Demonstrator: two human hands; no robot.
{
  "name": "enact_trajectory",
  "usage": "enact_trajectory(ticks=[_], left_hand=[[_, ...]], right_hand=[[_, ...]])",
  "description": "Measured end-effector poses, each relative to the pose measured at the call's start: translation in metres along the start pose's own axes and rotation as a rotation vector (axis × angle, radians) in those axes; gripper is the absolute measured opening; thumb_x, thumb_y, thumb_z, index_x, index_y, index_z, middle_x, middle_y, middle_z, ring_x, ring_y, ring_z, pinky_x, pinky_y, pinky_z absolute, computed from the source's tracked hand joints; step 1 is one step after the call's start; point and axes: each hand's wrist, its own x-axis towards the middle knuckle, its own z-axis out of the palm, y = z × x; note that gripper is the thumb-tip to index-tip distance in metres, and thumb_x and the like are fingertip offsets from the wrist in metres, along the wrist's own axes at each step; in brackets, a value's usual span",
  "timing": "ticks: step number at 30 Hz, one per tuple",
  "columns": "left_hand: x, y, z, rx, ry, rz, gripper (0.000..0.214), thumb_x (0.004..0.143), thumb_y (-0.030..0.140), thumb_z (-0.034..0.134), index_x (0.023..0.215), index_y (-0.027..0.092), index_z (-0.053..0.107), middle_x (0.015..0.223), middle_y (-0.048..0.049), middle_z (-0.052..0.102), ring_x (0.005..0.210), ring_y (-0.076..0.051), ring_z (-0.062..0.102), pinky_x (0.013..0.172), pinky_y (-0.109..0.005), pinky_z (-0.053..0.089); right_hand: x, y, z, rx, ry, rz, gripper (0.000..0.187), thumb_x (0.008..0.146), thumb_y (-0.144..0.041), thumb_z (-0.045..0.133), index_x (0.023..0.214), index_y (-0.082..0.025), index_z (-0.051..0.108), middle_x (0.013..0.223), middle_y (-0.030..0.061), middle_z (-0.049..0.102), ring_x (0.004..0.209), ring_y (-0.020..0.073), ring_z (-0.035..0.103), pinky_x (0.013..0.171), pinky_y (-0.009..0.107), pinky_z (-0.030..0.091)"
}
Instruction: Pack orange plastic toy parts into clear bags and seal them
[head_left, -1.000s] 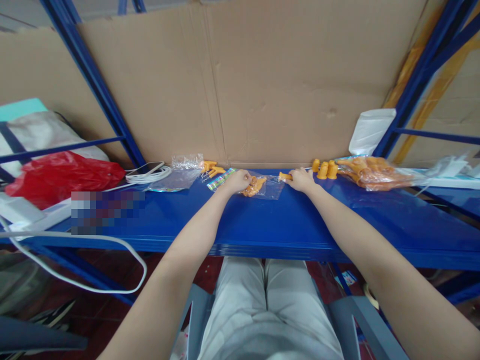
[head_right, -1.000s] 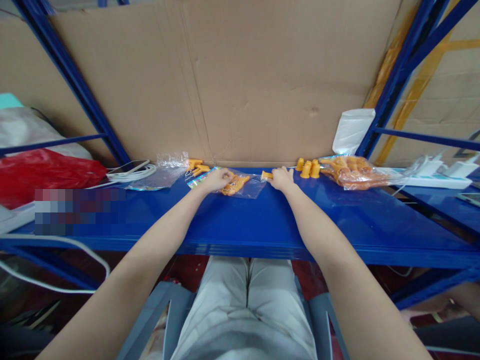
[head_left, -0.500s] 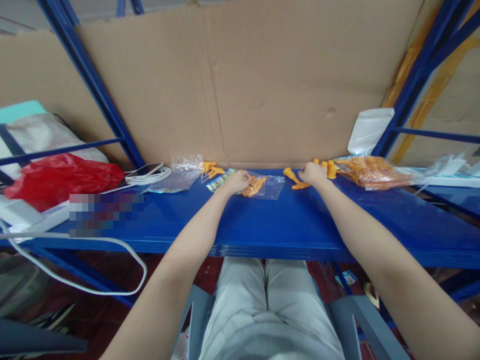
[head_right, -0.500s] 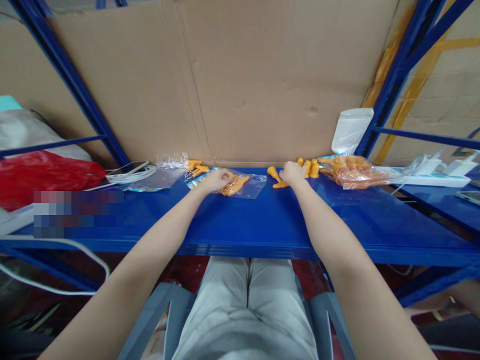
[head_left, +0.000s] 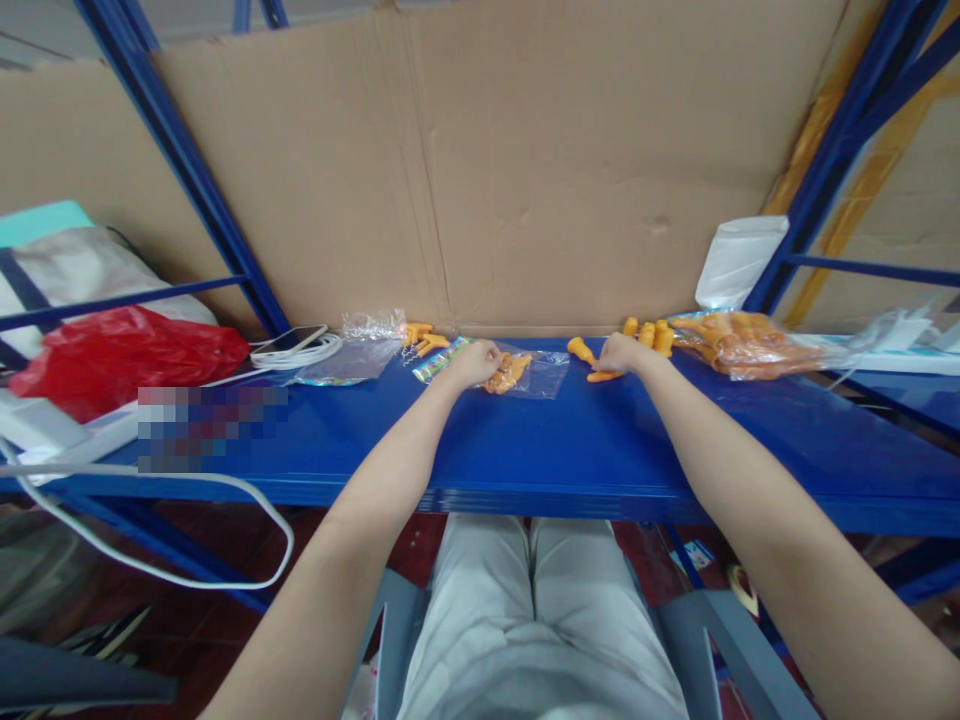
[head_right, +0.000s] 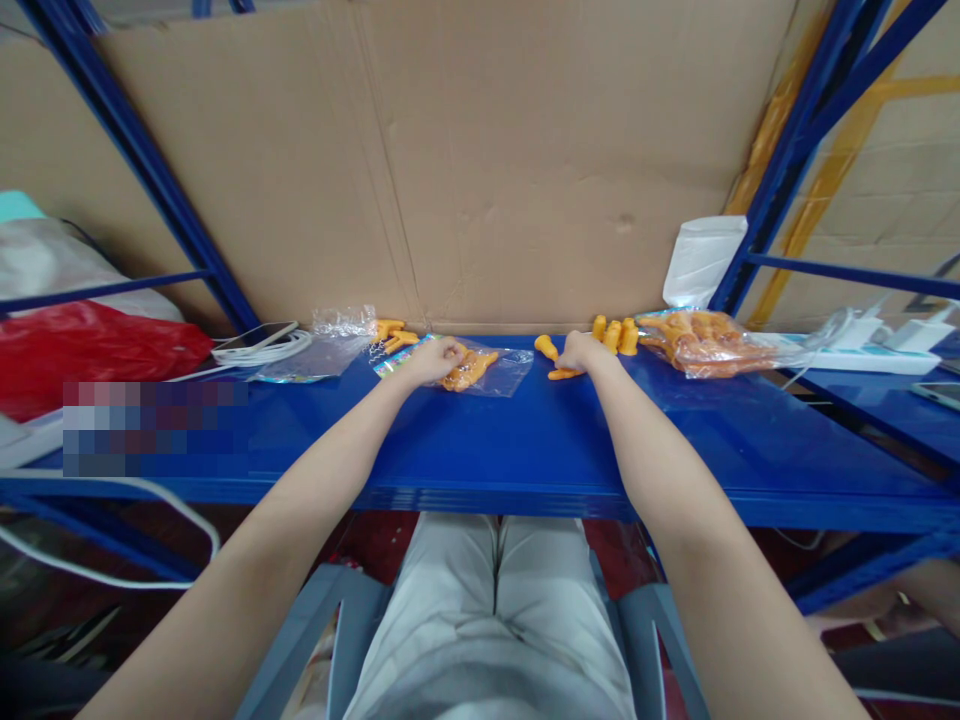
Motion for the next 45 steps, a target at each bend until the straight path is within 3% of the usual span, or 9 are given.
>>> enact_trajectory(ticks=[7,12,15,20,25,29,38,45], left_hand=[[0.0,-0.002,0.001,-0.008,0.014,0.012,0.019,0.08,0.015,0.052,0.087,0.014,0.069,0.09,-0.0082,0.073,0.08,-0.019,0.065,0.068,-0.024,0.045],[0.001,-0.001,0.001,0.002,0.028,0.034,0.02,0.082,0.016,0.05,0.086,0.014,0.07,0.088,-0.0086,0.072,0.078,-0.018,0.064,0.067,-0.024,0.044],[0.0,-0.001,0.0,-0.024,0.056,0.037,0.02,0.083,0.019,0.051,0.085,0.014,0.07,0.086,-0.0078,0.072,0.077,-0.018,0.064,0.067,-0.024,0.044],[-0.003,0.003,-0.004,-0.077,0.121,0.047,0.021,0.085,0.025,0.052,0.086,0.013,0.07,0.078,-0.0071,0.07,0.071,-0.017,0.062,0.066,-0.025,0.044],[-0.005,0.007,-0.006,-0.117,0.178,0.092,0.023,0.086,0.027,0.052,0.085,0.012,0.069,0.075,-0.0064,0.069,0.07,-0.017,0.062,0.067,-0.025,0.044],[-0.006,0.009,-0.006,-0.061,0.191,0.046,0.023,0.086,0.025,0.05,0.088,0.013,0.07,0.08,-0.0073,0.071,0.075,-0.017,0.063,0.072,-0.025,0.045],[-0.004,0.002,-0.007,-0.042,0.221,-0.1,0.025,0.084,0.017,0.047,0.09,0.013,0.071,0.091,-0.0097,0.072,0.085,-0.02,0.065,0.078,-0.026,0.047],[0.002,-0.004,-0.006,-0.049,0.251,-0.242,0.027,0.082,0.017,0.046,0.09,0.013,0.072,0.098,-0.012,0.072,0.096,-0.022,0.066,0.08,-0.026,0.048]], right_hand=[[-0.005,0.0,-0.001,0.031,0.0,0.054,0.04,0.072,-0.028,0.066,0.104,-0.004,0.071,0.093,0.0234,0.07,0.093,0.0339,0.067,0.076,0.036,0.052],[-0.015,0.001,-0.009,0.1,0.111,0.15,0.047,0.075,-0.029,0.063,0.113,-0.003,0.067,0.099,0.0242,0.069,0.101,0.0338,0.065,0.082,0.037,0.05],[-0.023,-0.001,-0.02,0.135,0.176,0.176,0.042,0.077,-0.03,0.059,0.11,-0.005,0.068,0.096,0.021,0.071,0.099,0.0304,0.066,0.079,0.033,0.051],[-0.038,-0.004,-0.041,0.154,0.252,0.084,0.028,0.074,-0.029,0.058,0.093,-0.014,0.073,0.084,0.0112,0.073,0.086,0.0244,0.069,0.069,0.027,0.05],[-0.059,-0.01,-0.06,0.171,0.049,-0.094,0.017,0.071,-0.019,0.059,0.079,-0.015,0.073,0.069,0.0055,0.07,0.069,0.0173,0.067,0.058,0.022,0.048],[-0.074,-0.017,-0.068,0.147,-0.082,-0.132,0.013,0.07,-0.014,0.059,0.07,-0.015,0.072,0.067,0.0049,0.069,0.066,0.0165,0.065,0.058,0.022,0.047],[-0.079,-0.038,-0.065,0.033,-0.18,-0.185,0.012,0.07,-0.016,0.06,0.059,-0.015,0.066,0.065,0.0056,0.067,0.064,0.0189,0.065,0.054,0.025,0.044],[-0.08,-0.058,-0.052,0.016,-0.104,-0.269,0.013,0.072,-0.018,0.059,0.069,-0.015,0.071,0.066,0.0062,0.069,0.066,0.0199,0.066,0.059,0.025,0.044]])
